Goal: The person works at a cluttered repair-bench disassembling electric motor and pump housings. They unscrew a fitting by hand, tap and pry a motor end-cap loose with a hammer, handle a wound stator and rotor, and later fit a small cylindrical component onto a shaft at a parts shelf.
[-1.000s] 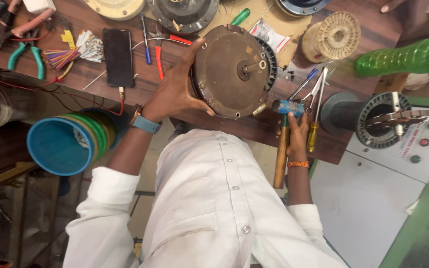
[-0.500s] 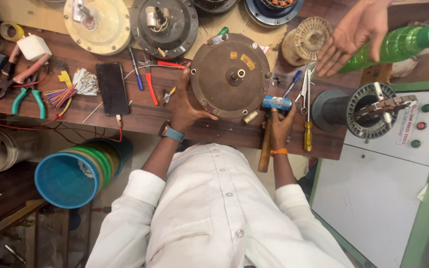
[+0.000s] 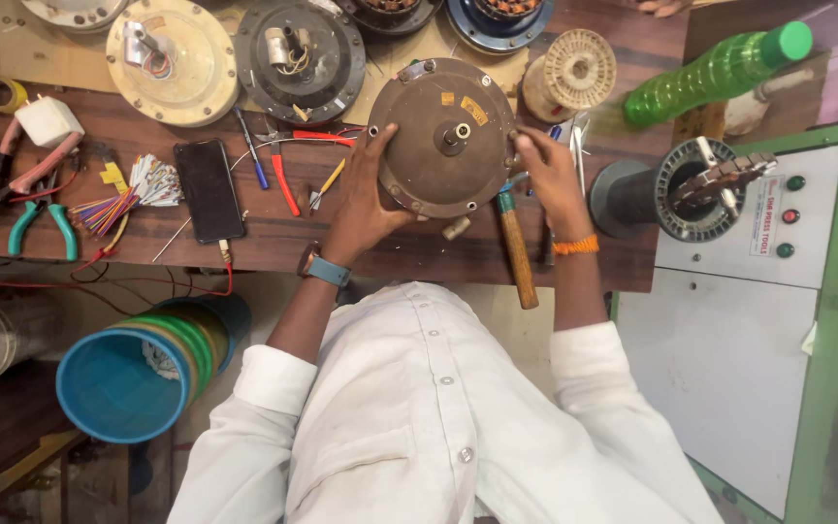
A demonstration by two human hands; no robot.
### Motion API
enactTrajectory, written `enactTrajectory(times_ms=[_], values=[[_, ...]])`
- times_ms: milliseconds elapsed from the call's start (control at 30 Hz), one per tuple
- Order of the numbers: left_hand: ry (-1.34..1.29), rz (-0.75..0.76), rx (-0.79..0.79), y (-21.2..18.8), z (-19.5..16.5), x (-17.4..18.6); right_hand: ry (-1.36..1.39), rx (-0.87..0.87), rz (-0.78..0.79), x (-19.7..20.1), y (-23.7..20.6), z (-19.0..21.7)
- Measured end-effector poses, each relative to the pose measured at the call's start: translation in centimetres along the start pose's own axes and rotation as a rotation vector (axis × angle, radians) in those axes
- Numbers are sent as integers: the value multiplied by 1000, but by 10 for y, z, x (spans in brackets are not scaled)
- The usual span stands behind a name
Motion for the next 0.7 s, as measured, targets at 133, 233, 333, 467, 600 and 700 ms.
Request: enactTrajectory(times_ms=[133,233,333,467,600,700], values=[[25,57,16,8,-7,13,-33,130,28,-26,2,26],[75,72,-25,12,-14,23,-39,139,-12,-31,-2,33],[103,112,-9,16,-16,30,-11,111,-12,-37,-7,34],[87,95,-101,16,-22,37,88,64,1,-48,-10,27],[0,119,-141,14,-17,38,210,95,36,-49,-12,21],[-27,141,-134,17,-11,39,155,34,8,-41,-13,15]])
Point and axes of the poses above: each hand's wrist, its own y-axis towards the middle knuckle, its own x-axis out of the back of the hand, z = x × y, the point moved 8 cm from there along y, towards the middle knuckle, and after that the axes turned 15 degrees about y, right-handed, at the moved point
